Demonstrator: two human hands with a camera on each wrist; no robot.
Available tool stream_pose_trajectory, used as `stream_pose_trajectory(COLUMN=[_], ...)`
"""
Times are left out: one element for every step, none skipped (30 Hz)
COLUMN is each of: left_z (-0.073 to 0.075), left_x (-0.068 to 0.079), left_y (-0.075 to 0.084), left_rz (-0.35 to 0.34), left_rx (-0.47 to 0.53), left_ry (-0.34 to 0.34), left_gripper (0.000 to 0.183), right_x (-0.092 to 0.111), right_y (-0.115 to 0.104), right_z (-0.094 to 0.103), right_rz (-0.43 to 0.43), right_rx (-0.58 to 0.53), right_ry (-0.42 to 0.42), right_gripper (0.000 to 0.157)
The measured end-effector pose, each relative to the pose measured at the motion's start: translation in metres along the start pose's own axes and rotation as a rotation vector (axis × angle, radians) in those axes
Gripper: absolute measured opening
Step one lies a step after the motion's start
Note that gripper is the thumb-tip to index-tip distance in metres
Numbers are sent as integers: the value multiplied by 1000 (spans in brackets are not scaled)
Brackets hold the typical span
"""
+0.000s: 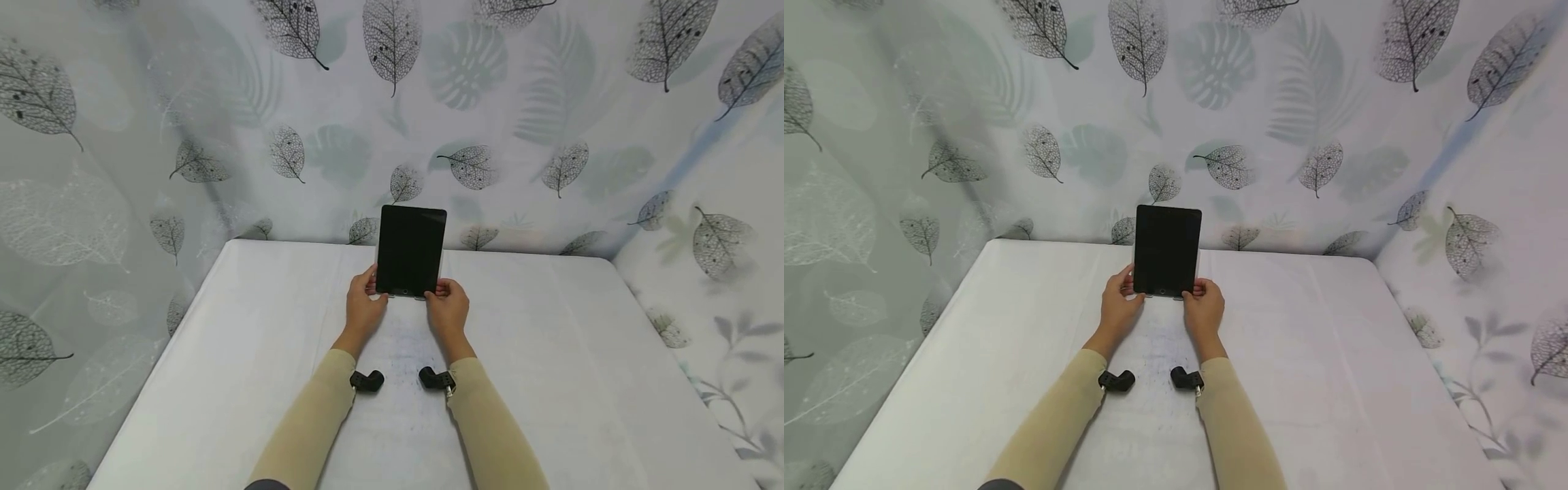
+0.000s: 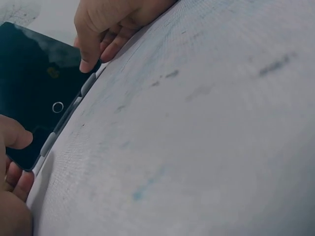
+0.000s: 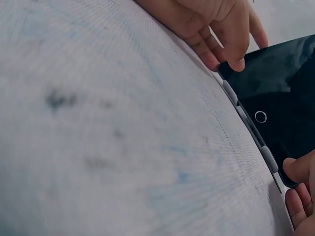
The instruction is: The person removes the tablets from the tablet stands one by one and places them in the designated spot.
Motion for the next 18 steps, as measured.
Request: stream_pose_trajectory(left_z=[1,2,3,5,6,7,8,8,9,9,9,9,8,8,8,9,9,10], left_x=[-1,-1,-2,-2,-2,-2,-2,-1,-1,0,0,1,1,2,2,3,3,3], left_y=[-1,-1,-2,-3,-3,-4,-4,-4,-4,-4,-3,-2,-1,1,3,4,6,7], left_rz=[3,7,9,7,8,8,8,11,10,12,15,12,8,1,-8,-15,-22,-27], left_rx=[6,11,16,23,33,42,51,69,86,102,119,131,142,156,161,169,170,168], left_ry=[-6,-12,-16,-16,-18,-21,-24,-25,-30,-35,-45,-54,-63,-70,-77,-79,-78,-73], left_gripper=[73,73,72,72,71,70,70,69,69,68,68,67,67,66,64,64,62,62], right_x=[-1,-1,-2,-2,-1,-1,0,2,3,4,5,6,6,6,6,5,5,4], right_y=[0,-1,-1,-1,-1,-1,-1,0,1,1,3,3,4,4,5,4,5,4], right_z=[-1,-2,-3,-4,-5,-5,-5,-5,-4,-3,-2,-1,1,2,3,4,4,4], right_rz=[2,1,-1,-2,-4,-9,-14,-21,-27,-34,-43,-51,-61,-69,-76,-84,-90,-94], right_rx=[-2,-6,-14,-22,-25,-32,-37,-42,-47,-53,-61,-78,-90,-99,-109,-118,-126,-133], right_ry=[-5,-13,-22,-32,-41,-50,-59,-68,-76,-80,-84,-86,-90,-92,-93,-98,-106,-116], right_gripper=[25,25,26,27,27,27,28,28,28,28,27,28,28,28,28,28,28,28])
Point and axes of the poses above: each hand's wrist, its own x-axis away from the middle knuckle, its own z-axis out of the back of the hand, y = z × x, the point moved 3 cm from there along -x, towards the middle knuckle, and after that the axes turned 9 degrees about x, right-handed, at the moved point
